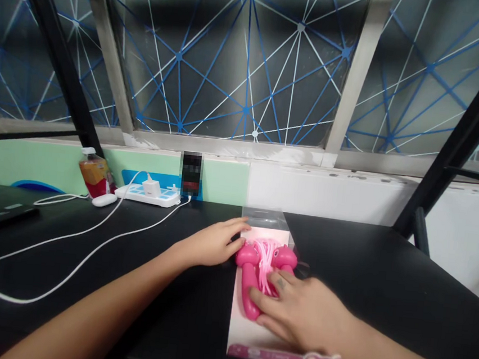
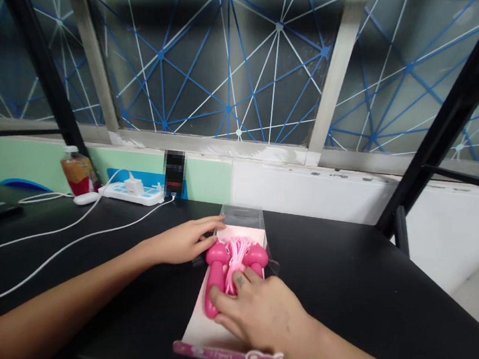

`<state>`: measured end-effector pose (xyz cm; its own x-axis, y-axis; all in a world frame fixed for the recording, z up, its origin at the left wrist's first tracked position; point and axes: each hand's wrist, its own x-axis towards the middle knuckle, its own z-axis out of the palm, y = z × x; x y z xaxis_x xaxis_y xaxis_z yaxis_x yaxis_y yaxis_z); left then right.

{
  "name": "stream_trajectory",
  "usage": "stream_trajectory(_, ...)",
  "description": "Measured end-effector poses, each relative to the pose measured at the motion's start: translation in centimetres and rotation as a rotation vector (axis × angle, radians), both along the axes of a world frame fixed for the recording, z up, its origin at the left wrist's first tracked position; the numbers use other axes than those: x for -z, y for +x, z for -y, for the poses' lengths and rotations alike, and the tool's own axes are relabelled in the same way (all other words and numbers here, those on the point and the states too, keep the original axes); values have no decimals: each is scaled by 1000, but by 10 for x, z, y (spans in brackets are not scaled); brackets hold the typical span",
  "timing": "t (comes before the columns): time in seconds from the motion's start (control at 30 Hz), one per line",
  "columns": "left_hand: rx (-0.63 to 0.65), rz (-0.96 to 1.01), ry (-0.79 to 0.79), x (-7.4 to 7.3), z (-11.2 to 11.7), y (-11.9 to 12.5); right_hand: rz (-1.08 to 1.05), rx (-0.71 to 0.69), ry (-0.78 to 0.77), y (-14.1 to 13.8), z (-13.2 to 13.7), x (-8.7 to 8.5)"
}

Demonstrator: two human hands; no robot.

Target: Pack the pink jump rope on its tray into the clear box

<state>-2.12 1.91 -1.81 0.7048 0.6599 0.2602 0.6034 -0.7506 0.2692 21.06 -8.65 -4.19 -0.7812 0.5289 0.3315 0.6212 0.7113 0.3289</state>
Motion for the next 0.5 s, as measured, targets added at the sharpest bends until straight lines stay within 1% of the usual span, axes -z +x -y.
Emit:
stream_trajectory(0.2,17,-80,15,2,8,1,-25,84,-11,3,-5,2)
stream_trajectory(0.37,69,-125,18,1,16,3,-56,63,12,9,-18,8)
stream_trajectory(0.5,58,-89,17,1,17,5,-57,67,59,10,-22,8)
